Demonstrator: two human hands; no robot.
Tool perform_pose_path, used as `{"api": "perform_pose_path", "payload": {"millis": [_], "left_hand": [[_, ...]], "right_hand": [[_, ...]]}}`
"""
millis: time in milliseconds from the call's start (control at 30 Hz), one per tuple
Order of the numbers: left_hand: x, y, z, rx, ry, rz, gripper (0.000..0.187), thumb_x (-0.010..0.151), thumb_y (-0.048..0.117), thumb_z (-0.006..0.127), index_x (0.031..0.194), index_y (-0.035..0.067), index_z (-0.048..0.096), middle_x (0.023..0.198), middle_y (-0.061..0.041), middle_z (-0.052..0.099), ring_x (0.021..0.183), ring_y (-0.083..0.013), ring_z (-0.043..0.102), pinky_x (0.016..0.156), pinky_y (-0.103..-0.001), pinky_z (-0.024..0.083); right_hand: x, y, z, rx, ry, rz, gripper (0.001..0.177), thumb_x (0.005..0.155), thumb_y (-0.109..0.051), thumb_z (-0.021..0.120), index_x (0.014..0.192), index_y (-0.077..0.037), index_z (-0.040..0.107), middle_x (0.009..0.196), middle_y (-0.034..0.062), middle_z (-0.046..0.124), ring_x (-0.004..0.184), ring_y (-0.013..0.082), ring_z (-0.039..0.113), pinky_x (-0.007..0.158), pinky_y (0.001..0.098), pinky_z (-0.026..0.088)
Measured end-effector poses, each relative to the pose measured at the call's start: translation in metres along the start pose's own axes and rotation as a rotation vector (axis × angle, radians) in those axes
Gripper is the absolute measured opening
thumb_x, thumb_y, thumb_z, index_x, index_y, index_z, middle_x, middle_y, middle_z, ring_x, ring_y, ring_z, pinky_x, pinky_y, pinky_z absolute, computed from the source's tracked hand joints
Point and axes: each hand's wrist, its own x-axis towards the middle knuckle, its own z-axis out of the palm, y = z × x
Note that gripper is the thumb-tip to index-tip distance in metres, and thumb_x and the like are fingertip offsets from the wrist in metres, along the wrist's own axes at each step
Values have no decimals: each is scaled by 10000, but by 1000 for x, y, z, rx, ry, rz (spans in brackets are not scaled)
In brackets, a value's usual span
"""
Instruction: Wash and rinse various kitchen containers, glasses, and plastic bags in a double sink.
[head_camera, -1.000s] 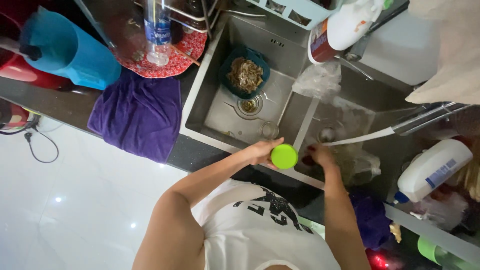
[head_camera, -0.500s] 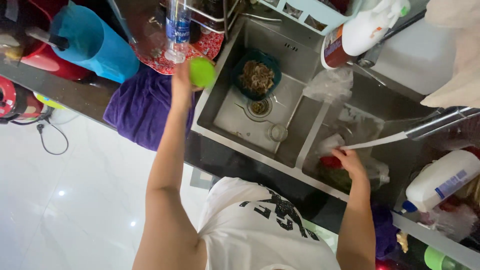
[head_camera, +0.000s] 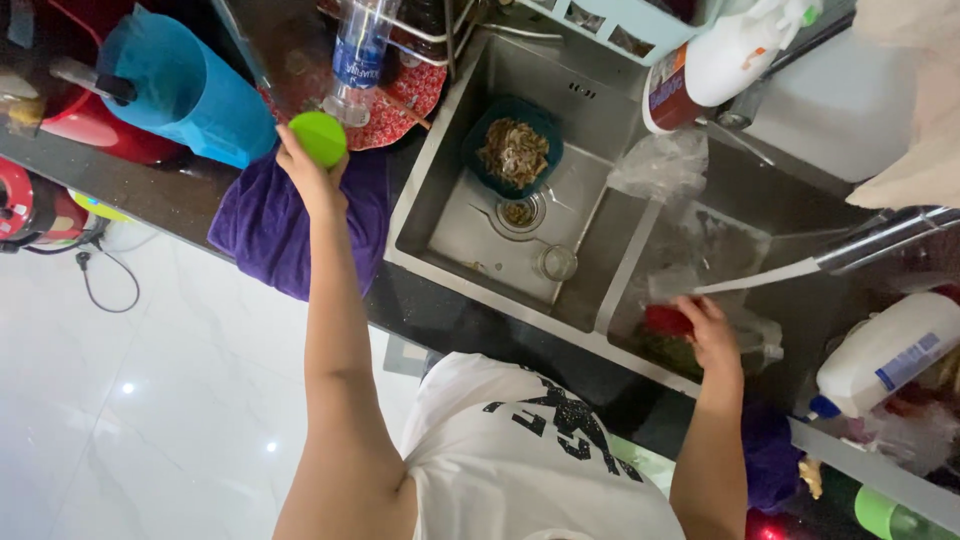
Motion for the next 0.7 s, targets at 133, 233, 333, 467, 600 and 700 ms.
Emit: {"api": "perform_pose_path", "payload": {"millis": [133,233,333,467,600,700], "left_hand": [[11,-9,3,-115,50,65,811,956,621,546,1524,106,283,1395,-148,491,1252,-345,590,841,-568,672],[-14,13,23,216,75,209,808,921,509,555,1525,93,216,1395,-154,459,1199,-383,634,767,-585,624],[47,-56,-17,909,199,518,503,1169,462,476,1544,130,525,1411,-215,579,1328,-376,583,1128,-465,545],[5,-15,0,1155,328,635,593,1091,469,521,1474,18,484,1398,-280,511,1264,-432,556,1013,-448,493],[-39,4,12,1016,335,832,609,1063,331,627,1482,-78,456,1384,-323,478,1230,-467,525,1021,-504,471],[-78,19,41,1011,149,981,480,983,178,681,1405,-6,544,1338,-226,552,1214,-434,577,1051,-499,492]], "right_hand": [[-33,-27,32,-780,152,-308,365,989,-318,702,1215,-31,702,1026,136,762,927,285,708,769,398,522],[-41,-38,38,-948,237,-364,458,967,-405,697,1287,-77,692,1047,174,748,946,326,711,794,440,526],[-50,-46,47,-1015,266,-260,473,961,-453,667,1290,-114,688,1085,180,751,974,353,715,795,462,537],[-65,-52,55,-1155,271,-277,471,996,-464,649,1302,-108,687,1086,211,741,985,393,704,814,473,540],[-85,-58,66,-1191,282,-272,435,987,-449,643,1268,-124,707,1077,186,753,983,389,713,835,472,547],[-81,-57,64,-1225,311,-308,426,986,-450,651,1271,-137,708,1084,183,748,989,399,705,832,483,546]]}}
